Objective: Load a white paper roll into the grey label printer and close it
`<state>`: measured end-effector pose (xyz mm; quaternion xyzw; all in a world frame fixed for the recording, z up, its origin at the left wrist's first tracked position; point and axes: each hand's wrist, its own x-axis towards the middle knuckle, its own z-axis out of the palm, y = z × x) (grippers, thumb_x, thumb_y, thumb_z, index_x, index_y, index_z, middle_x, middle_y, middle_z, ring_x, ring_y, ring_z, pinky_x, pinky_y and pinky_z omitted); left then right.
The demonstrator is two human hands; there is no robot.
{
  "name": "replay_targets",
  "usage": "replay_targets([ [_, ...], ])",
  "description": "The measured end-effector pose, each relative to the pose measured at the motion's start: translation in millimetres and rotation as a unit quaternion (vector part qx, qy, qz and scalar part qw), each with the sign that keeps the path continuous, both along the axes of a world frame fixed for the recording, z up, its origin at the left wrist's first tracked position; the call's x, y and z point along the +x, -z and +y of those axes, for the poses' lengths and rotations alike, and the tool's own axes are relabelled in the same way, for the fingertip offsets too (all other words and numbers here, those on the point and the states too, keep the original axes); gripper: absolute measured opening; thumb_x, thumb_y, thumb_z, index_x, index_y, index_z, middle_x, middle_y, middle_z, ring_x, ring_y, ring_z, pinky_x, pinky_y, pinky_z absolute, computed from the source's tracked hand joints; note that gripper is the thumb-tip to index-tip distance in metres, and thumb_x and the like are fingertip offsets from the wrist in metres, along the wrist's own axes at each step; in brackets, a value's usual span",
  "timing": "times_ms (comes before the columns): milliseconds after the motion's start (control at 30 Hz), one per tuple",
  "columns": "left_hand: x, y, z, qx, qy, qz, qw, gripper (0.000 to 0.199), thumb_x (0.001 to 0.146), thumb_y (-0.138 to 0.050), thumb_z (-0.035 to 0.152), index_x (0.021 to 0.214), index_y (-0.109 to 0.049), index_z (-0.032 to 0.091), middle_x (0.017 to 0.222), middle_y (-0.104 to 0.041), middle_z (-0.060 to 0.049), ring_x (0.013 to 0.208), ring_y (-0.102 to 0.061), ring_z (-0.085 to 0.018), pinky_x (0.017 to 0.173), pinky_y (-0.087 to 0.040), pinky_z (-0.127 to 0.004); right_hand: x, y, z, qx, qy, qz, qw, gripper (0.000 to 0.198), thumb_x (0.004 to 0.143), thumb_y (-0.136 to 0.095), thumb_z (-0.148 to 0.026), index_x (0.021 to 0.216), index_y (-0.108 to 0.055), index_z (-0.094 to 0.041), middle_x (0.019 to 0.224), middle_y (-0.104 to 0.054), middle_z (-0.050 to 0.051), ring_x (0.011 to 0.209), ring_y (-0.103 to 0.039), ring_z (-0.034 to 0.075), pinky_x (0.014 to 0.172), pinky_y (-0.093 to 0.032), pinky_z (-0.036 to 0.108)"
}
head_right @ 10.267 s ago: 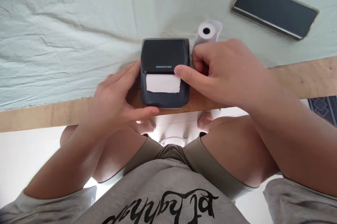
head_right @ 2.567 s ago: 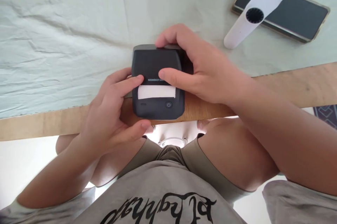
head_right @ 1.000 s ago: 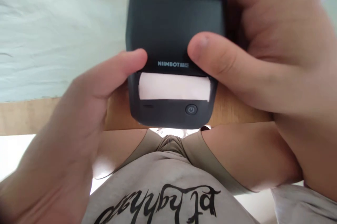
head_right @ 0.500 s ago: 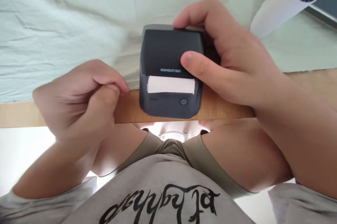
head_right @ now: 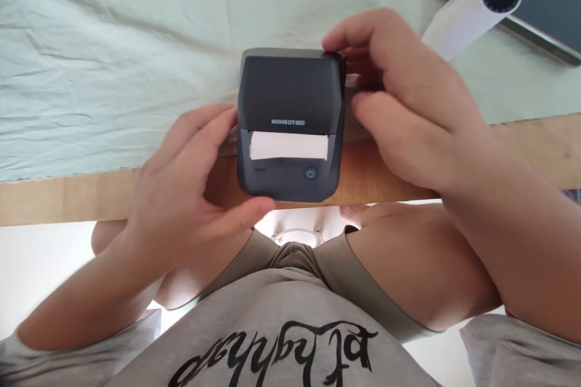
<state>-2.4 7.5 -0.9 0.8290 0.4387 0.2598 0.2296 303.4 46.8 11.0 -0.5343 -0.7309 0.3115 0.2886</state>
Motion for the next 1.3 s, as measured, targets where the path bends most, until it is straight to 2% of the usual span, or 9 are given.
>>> replay_targets([
  [133,1,4.3,-2,-0.007,0.008,0.024,1.0,0.092,0.102,-0.089,0.073,0.174,-0.055,0.026,0.172,-0.067,-0.015,0.16,-0.069,-0.04,0.134,-0.063,-0.056,3,2,4,0.041,-0.084,-0.02,0.995,0.075,0.095,-0.065,-0.028,0.165,-0.048,-0.047,0.153,-0.071,-0.003,0.131,-0.075,0.018,0.12,-0.066,0.052],
  [333,2,6.4,0,-0.026,0.004,0.011,1.0,0.092,0.102,-0.089,0.074,0.174,-0.053,0.031,0.176,-0.064,-0.014,0.165,-0.064,-0.043,0.136,-0.06,-0.061,5,4,5,0.053,-0.087,-0.04,0.994,0.073,0.099,-0.064,-0.026,0.166,-0.046,-0.048,0.154,-0.07,-0.001,0.138,-0.075,0.018,0.128,-0.065,0.051],
  [467,1,-0.6,2,-0.01,0.004,-0.023,1.0,0.079,0.101,-0.091,0.073,0.159,-0.065,0.027,0.158,-0.077,-0.011,0.142,-0.079,-0.039,0.108,-0.074,-0.052,6,5,5,0.057,-0.091,-0.05,0.993,0.07,0.101,-0.063,-0.028,0.166,-0.046,-0.047,0.155,-0.069,0.0,0.143,-0.073,0.02,0.131,-0.064,0.052],
  [600,1,-7.5,1,0.065,-0.034,-0.093,0.993,0.002,0.118,-0.072,0.029,0.118,-0.073,0.03,0.085,-0.073,0.009,0.067,-0.068,-0.011,0.061,-0.059,-0.028,6,4,5,0.047,-0.085,-0.047,0.994,0.068,0.098,-0.064,-0.027,0.162,-0.048,-0.043,0.153,-0.069,-0.001,0.142,-0.073,0.019,0.13,-0.064,0.051],
  [700,3,-8.5,-1,0.118,-0.041,-0.102,0.987,0.031,0.119,-0.067,0.028,0.088,-0.061,0.028,0.06,-0.044,0.01,0.047,-0.033,-0.009,0.044,-0.029,-0.032,3,1,3,0.035,-0.077,-0.053,0.995,0.064,0.098,-0.065,-0.033,0.159,-0.049,-0.04,0.155,-0.068,-0.002,0.147,-0.071,0.019,0.129,-0.062,0.051],
  [800,3,-7.1,-3,0.117,-0.059,-0.068,0.989,0.046,0.124,-0.064,0.041,0.079,-0.06,0.028,0.059,-0.043,0.009,0.046,-0.035,-0.01,0.044,-0.03,-0.034,1,-2,1,0.022,-0.042,-0.094,0.994,0.062,0.099,-0.061,-0.037,0.159,-0.049,-0.04,0.156,-0.069,-0.003,0.144,-0.072,0.019,0.124,-0.062,0.053],
  [1000,0,-4.2,-2,0.079,-0.051,-0.073,0.993,0.019,0.119,-0.064,0.025,0.13,-0.076,0.033,0.118,-0.086,0.006,0.105,-0.086,-0.016,0.091,-0.074,-0.032,7,1,0,0.022,-0.044,-0.104,0.993,0.065,0.101,-0.062,-0.043,0.163,-0.047,-0.039,0.159,-0.067,0.001,0.143,-0.073,0.022,0.124,-0.063,0.057],
  [1100,-1,-1.1,-3,0.042,0.006,-0.033,0.999,0.058,0.116,-0.073,0.042,0.169,-0.056,0.027,0.169,-0.073,-0.01,0.156,-0.073,-0.032,0.128,-0.069,-0.051,13,6,4,0.034,-0.051,-0.116,0.991,0.068,0.101,-0.061,-0.041,0.167,-0.046,-0.04,0.156,-0.066,0.005,0.14,-0.073,0.023,0.125,-0.065,0.06],
  [1300,10,7.6,-13,0.0,0.031,0.01,0.999,0.096,0.12,-0.062,0.073,0.192,-0.019,0.028,0.189,-0.054,-0.015,0.169,-0.061,-0.042,0.13,-0.066,-0.055,12,12,7,0.056,-0.074,-0.119,0.989,0.066,0.103,-0.059,-0.034,0.166,-0.041,-0.039,0.162,-0.063,0.007,0.144,-0.073,0.023,0.124,-0.067,0.055],
])
